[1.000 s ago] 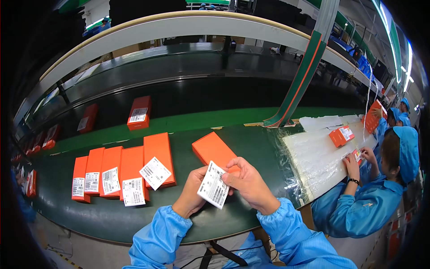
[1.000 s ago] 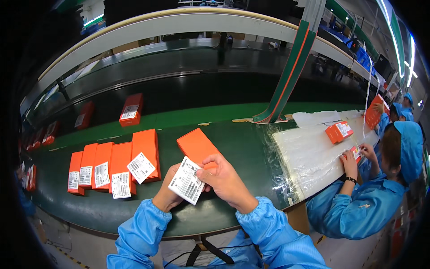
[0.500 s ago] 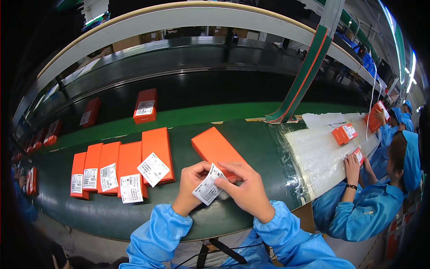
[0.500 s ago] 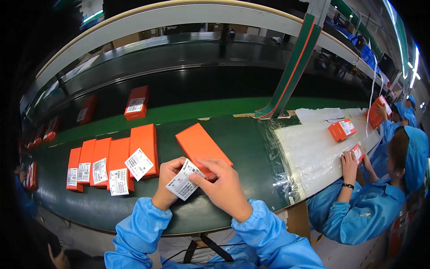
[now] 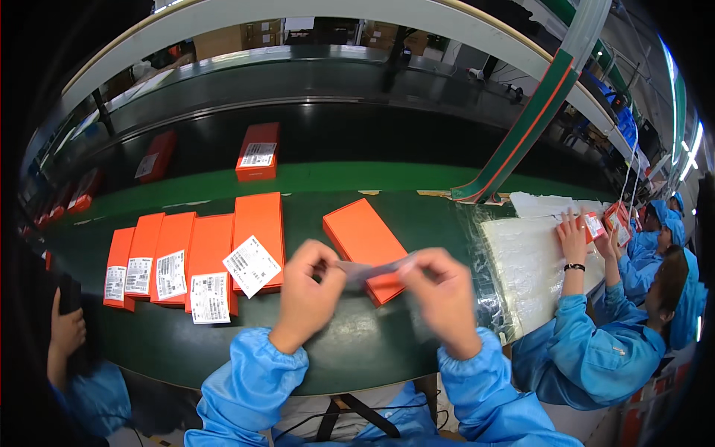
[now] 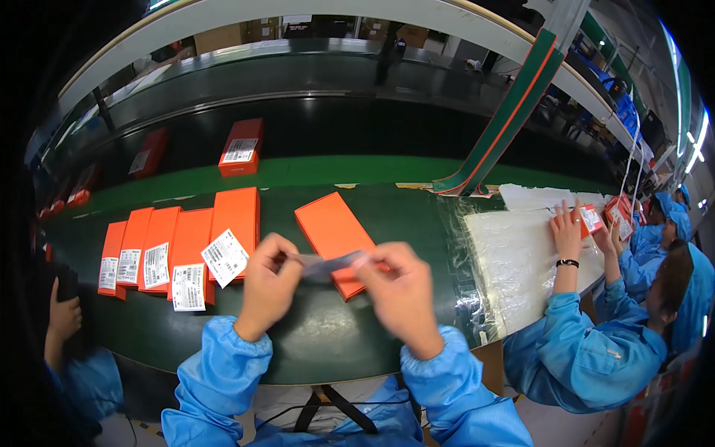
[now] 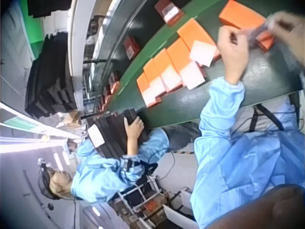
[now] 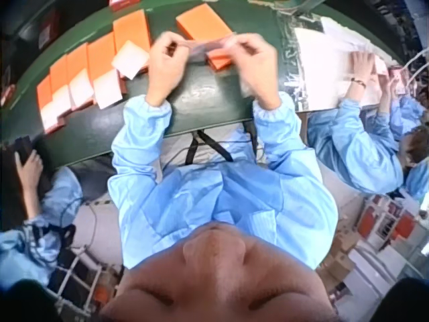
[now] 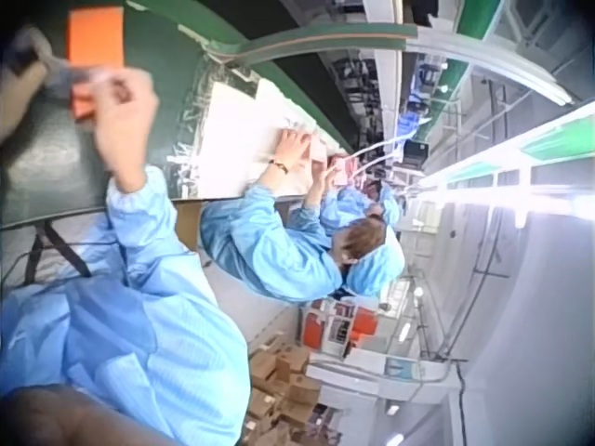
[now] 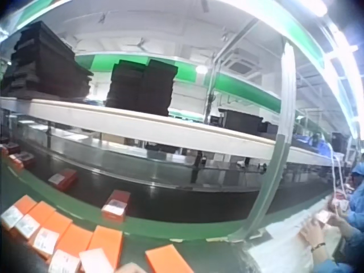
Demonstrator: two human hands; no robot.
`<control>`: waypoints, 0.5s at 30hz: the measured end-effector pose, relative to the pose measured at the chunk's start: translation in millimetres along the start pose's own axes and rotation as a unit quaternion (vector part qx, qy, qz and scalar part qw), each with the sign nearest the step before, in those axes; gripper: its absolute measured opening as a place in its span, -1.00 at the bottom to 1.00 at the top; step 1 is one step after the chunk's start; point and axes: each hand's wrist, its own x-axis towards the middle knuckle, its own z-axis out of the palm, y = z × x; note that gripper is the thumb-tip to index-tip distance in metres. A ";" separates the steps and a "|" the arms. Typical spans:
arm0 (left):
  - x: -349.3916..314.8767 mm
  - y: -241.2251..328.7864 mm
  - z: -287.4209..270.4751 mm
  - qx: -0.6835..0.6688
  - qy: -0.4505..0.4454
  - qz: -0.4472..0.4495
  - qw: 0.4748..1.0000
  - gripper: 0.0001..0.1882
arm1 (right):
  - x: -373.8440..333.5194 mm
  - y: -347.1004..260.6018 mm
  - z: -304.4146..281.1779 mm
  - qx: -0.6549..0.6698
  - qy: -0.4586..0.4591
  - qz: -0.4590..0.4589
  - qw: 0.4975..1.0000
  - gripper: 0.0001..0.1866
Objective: Applying shipping or identification labels to orange product boxes on an assembly line.
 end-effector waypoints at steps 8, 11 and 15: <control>19.7 15.4 -30.6 -0.249 0.195 -0.078 0.945 -0.89 | 36.5 18.0 -28.9 0.083 -0.052 0.219 0.971 -0.84; 21.4 15.9 -32.0 -0.260 0.192 -0.093 0.942 -0.91 | 41.0 29.1 -15.1 0.051 -0.072 0.225 0.970 -0.84; 19.5 13.8 -33.4 -0.258 0.186 -0.104 0.942 -0.90 | 45.1 34.3 -10.1 0.033 -0.070 0.234 0.969 -0.84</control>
